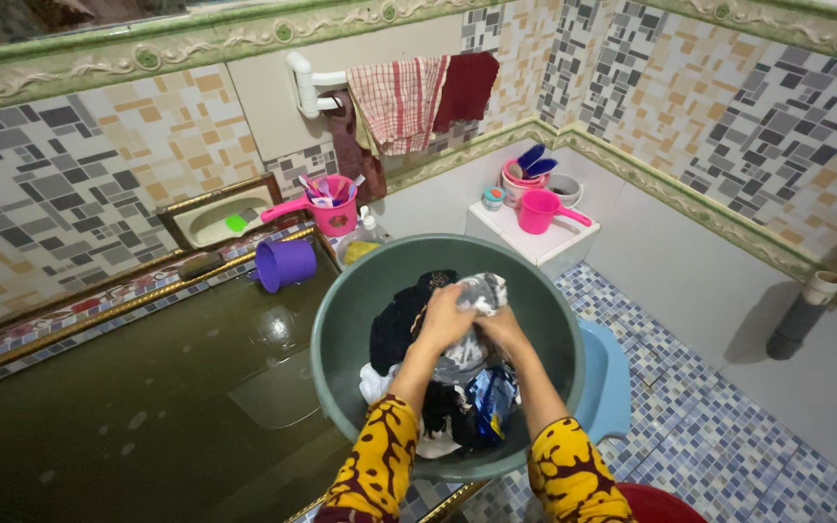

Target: The person hand-washes clothes in a tiled washbasin. They remove a blue colander from a dish rack, place it aside, then repeatedly pick up garments from a green basin, submerge them in the basin water, agitate and wring them, and set them on the basin edge. The person handles several different garments one at a time.

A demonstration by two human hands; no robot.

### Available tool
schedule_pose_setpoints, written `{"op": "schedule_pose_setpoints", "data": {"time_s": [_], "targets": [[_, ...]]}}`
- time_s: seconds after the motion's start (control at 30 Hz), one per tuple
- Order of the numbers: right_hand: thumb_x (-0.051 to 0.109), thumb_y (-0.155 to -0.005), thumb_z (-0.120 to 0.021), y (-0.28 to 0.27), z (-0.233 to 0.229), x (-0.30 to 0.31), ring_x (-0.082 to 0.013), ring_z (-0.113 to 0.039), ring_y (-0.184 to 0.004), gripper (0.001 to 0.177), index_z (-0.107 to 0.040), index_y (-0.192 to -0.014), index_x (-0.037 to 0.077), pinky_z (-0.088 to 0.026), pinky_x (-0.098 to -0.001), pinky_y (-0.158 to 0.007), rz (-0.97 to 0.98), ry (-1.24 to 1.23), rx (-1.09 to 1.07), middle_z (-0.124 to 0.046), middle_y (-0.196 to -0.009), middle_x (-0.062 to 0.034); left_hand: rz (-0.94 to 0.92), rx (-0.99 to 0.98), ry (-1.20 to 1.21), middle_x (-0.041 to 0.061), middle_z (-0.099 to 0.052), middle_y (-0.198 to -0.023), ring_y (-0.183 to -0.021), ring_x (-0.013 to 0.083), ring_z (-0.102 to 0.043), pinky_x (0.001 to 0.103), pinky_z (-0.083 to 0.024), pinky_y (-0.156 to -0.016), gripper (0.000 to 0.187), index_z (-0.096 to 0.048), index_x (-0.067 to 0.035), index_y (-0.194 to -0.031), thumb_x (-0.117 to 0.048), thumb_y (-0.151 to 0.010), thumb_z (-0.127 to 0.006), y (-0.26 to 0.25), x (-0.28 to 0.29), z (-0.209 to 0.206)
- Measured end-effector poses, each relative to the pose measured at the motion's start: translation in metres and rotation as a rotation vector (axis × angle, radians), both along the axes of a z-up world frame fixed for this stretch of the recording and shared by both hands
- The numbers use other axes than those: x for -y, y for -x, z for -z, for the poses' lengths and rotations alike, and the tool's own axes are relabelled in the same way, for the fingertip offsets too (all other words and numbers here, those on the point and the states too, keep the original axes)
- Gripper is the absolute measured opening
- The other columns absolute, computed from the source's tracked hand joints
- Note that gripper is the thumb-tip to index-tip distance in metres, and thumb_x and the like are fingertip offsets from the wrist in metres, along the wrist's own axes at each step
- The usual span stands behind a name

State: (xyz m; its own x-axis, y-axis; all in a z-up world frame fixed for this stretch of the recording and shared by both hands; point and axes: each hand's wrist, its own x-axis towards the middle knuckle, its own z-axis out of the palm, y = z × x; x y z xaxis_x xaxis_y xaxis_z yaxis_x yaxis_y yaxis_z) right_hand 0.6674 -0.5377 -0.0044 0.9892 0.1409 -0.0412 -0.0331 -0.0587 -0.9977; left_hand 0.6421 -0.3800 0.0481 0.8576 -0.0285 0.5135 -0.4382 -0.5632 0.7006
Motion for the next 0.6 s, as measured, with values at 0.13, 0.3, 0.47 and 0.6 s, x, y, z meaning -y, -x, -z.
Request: {"op": "schedule_pose_setpoints", "data": {"time_s": [0.13,0.3,0.47,0.6], "targets": [[0.009,-0.088,-0.068,-0.008,-0.004,0.009,-0.0142,-0.069,-0.094,0.03,-0.071,-0.116,0.002,-0.056,-0.0299,-0.078,0.097,-0.206,0.172,-0.075,-0.108,-0.0054,0.153,-0.058,0.148,0.022,-0.064,-0.123,-0.117,0.0374,-0.06,0.04,-0.047,-0.102,0.054,-0.062,0.003,-0.125,-0.015,-0.076,-0.075,0.012,0.002,-0.005],[0.015,-0.099,-0.062,0.006,-0.049,0.006,-0.0192,-0.07,-0.092,0.022,-0.066,-0.118,0.004,-0.058,-0.0358,-0.076,0.077,-0.583,0.015,-0.072,-0.106,-0.0071,-0.006,-0.087,0.472,0.018,-0.065,-0.116,-0.106,0.0306,-0.066,0.035,-0.052,-0.095,0.042,-0.064,-0.001,-0.119,-0.007,-0.078,-0.069,-0.009,0.008,0.021],[0.015,-0.101,-0.06,0.023,-0.086,0.006,-0.019,-0.07,-0.096,0.021,-0.065,-0.119,0.004,-0.059,-0.0363,-0.082,-0.01,-0.706,0.056,-0.073,-0.11,-0.0073,0.075,-0.331,0.498,0.012,-0.072,-0.122,-0.11,0.0252,-0.068,0.035,-0.051,-0.096,0.05,-0.069,-0.013,-0.125,-0.004,-0.078,-0.057,-0.033,-0.009,0.071],[0.017,-0.102,-0.058,0.021,-0.093,0.009,-0.0197,-0.072,-0.097,0.023,-0.064,-0.12,0.004,-0.061,-0.0367,-0.083,-0.005,-0.825,0.019,-0.073,-0.111,-0.0083,-0.144,-0.26,0.068,0.009,-0.067,-0.126,-0.117,0.0302,-0.06,0.04,-0.048,-0.101,0.05,-0.072,-0.019,-0.123,-0.025,-0.073,-0.07,-0.016,-0.022,0.057]]}}
